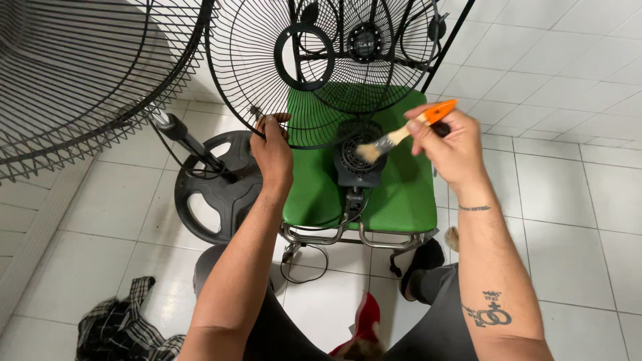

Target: The person removes the front grille of a small green fan, then uses a screwdriver to detach the fan blades from the motor hub. The person then removes the rear grille and brushes the motor housing. The clip ends with the fan partially disassembled.

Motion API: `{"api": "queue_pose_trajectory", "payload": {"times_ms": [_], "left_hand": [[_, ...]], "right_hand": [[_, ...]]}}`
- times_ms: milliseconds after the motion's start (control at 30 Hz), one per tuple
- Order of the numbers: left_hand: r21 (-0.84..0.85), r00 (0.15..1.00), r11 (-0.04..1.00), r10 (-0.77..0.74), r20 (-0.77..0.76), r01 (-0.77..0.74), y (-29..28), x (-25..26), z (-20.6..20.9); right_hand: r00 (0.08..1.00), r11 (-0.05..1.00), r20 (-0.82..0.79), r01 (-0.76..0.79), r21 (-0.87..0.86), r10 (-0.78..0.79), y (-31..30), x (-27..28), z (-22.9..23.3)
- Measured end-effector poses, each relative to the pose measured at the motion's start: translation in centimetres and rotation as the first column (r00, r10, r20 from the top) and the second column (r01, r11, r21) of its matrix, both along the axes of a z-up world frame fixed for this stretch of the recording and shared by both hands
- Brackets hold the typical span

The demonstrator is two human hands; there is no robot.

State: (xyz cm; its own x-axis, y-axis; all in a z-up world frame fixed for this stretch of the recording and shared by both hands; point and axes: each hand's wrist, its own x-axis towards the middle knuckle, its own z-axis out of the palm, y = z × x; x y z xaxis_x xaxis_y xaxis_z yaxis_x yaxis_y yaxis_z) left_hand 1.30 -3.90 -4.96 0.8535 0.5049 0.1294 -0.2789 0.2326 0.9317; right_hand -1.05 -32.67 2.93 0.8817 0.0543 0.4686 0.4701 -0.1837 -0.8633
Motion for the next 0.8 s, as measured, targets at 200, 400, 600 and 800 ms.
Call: {"api": "queue_pose_trajectory", "payload": {"times_ms": [200, 400, 600, 800], "left_hand": [[0.030, 0.998, 0.999, 0.033, -0.054, -0.031, -0.2, 0.2, 0.2], [0.029, 0.997, 0.998, 0.053, -0.060, -0.051, -0.1, 0.3, -0.2], [-0.078, 0.994, 0.994, 0.068, -0.087, -0.074, 0.9, 1.2, -0.3], [-0.201, 0.991, 0.975, 0.073, -0.110, -0.095, 1.7, 1.6, -0.5]], "right_hand": [[0.995, 0.995, 0.010, 0.096, -0.040, -0.095, 0.0, -0.5, 0.1], [0.991, 0.991, 0.054, 0.126, -0.047, -0.123, 0.5, -1.1, 0.1], [0.995, 0.996, -0.099, -0.029, -0.080, 0.021, -0.7, -1.1, 0.7], [0.998, 0.981, 0.017, 0.066, -0.180, -0.064, -0.3, -1.7, 1.0]]}}
